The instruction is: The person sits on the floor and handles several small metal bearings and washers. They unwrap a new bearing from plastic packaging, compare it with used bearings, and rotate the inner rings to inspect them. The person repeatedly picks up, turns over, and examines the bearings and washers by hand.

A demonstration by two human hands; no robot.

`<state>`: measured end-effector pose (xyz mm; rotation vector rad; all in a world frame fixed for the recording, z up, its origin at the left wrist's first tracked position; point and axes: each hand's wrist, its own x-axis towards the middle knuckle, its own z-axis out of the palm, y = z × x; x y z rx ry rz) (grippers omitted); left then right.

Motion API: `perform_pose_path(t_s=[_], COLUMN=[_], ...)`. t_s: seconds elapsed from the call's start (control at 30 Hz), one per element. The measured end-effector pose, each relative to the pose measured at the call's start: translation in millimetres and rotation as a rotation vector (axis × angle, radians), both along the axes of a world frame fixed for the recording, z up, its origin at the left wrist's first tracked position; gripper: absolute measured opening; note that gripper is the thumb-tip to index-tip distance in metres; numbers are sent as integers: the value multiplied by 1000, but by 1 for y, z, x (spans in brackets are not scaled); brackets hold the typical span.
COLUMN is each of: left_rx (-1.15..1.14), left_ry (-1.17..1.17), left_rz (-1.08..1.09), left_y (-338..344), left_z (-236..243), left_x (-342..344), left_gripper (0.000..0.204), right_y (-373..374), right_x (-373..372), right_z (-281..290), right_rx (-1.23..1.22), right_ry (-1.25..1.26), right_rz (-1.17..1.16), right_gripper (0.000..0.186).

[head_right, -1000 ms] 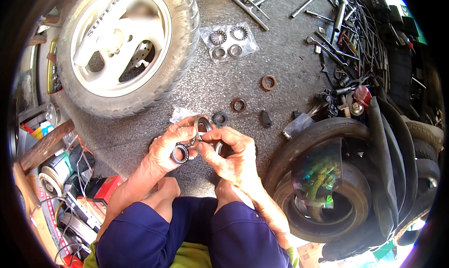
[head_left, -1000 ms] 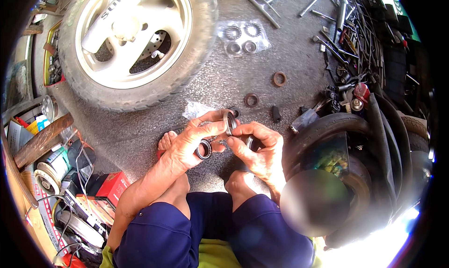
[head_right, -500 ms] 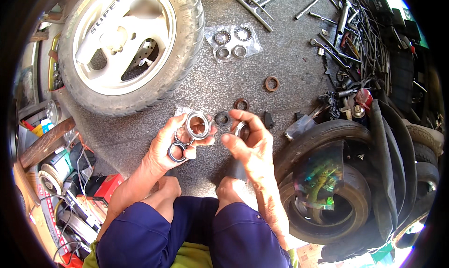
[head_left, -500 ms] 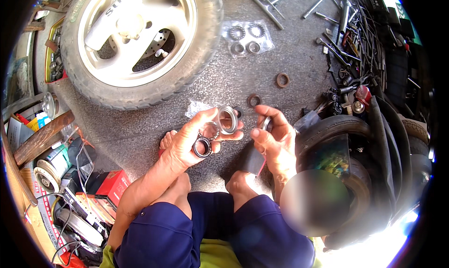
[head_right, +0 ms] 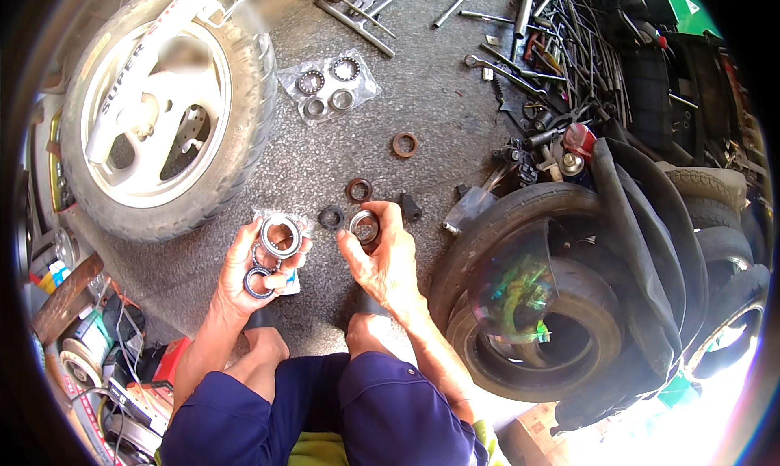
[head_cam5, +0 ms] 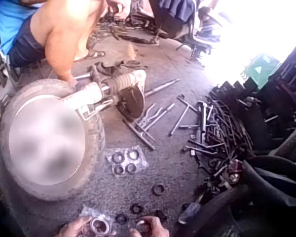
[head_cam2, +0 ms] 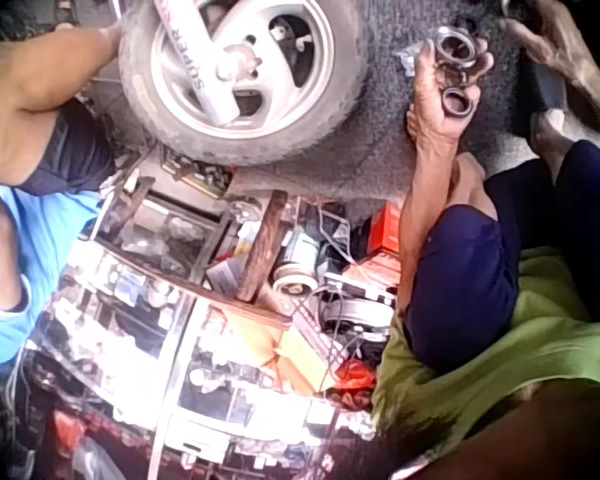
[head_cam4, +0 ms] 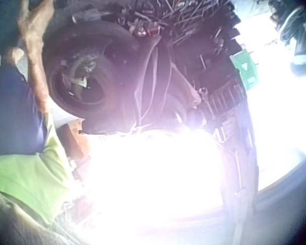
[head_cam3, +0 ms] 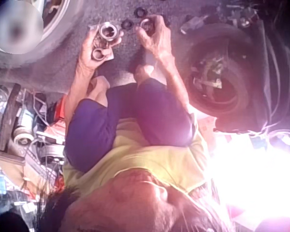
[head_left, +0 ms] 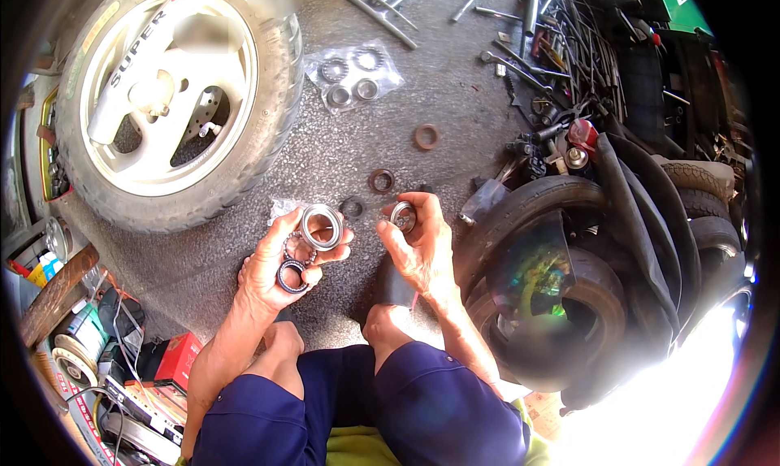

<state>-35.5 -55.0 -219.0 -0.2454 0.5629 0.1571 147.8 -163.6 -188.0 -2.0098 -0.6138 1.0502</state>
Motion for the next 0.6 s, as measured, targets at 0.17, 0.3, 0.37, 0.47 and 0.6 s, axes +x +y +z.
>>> perform_pose_path(t_s=[0.17,0.3,0.37,0.47,0.6], left_rx=[20,40,45,37,30], left_ry=[17,24,74,99,-13], left_rz=[-23,-36,-47,-53,-40], left_y=[-1,-1,-2,-2,-2], left_z=[0,0,2,6,0], left_x=[-1,-3,-1,0,-5], left_gripper=[50,50,50,50,49], right_y=[3,1,0,-2,7], right_x=[9,7,10,19,59], right_z=[5,4,8,-4,-26], right_rx=[-69,-80,-136,61,146], right_ry=[-323,-346,-356,283,599], right_rz=[230,197,213,-154,-351], right_gripper=[42,37,37,34,32])
